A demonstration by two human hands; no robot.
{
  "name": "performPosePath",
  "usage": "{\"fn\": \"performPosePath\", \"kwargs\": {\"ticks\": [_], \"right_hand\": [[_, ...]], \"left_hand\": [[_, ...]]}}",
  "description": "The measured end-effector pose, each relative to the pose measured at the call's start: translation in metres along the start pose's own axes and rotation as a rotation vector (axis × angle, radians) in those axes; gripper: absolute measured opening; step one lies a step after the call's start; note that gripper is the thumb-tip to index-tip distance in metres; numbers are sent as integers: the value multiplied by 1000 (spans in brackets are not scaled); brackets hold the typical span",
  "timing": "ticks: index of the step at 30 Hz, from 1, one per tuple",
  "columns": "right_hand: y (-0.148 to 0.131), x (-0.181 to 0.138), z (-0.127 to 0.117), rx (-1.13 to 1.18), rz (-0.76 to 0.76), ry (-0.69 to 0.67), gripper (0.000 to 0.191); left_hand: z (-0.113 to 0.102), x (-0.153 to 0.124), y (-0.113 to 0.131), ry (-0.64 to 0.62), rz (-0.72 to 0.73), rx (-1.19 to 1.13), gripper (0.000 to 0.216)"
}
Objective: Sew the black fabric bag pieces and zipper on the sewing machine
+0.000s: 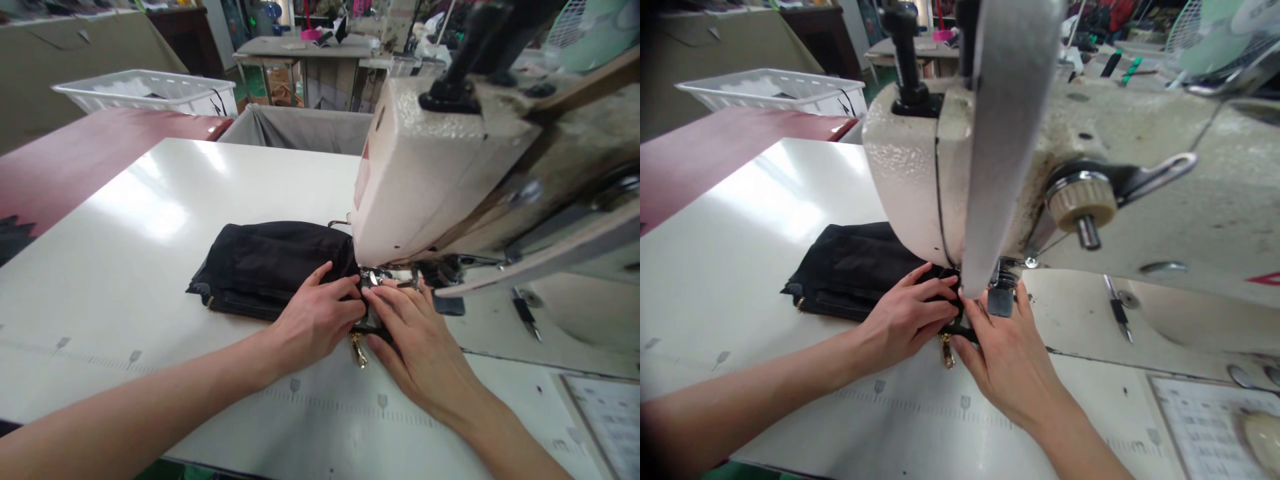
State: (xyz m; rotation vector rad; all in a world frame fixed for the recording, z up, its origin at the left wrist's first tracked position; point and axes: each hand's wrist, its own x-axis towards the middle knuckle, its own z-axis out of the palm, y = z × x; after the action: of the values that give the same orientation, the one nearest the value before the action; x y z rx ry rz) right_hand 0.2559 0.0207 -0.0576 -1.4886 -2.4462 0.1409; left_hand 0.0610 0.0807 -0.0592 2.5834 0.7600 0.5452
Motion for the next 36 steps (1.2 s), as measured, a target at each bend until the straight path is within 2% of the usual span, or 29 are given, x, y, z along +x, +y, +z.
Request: {"fn": "performPosePath", "kwargs": {"ticks": [8,15,20,23,30,36], "right_hand": [[-5,-7,-2,38,19,41,42],[-17,-21,-10,68,41,10,41],[-17,-18,-16,115,55,-27,37],[-16,-13,-15,106,55,-10,41],[-12,-5,-11,86,69,38,37],[-6,5,-24,130,70,-36,38]], "left_hand": [[-5,1,-8,-37,60,48,27],[-12,1,-13,-47,120,59,30],[-20,2,-15,-138,200,107,32],[-22,0,-18,-126,228,98,32],[-15,-5,-15,-88,162,38,30],[-9,-5,-10,-33,129,36,29]]}}
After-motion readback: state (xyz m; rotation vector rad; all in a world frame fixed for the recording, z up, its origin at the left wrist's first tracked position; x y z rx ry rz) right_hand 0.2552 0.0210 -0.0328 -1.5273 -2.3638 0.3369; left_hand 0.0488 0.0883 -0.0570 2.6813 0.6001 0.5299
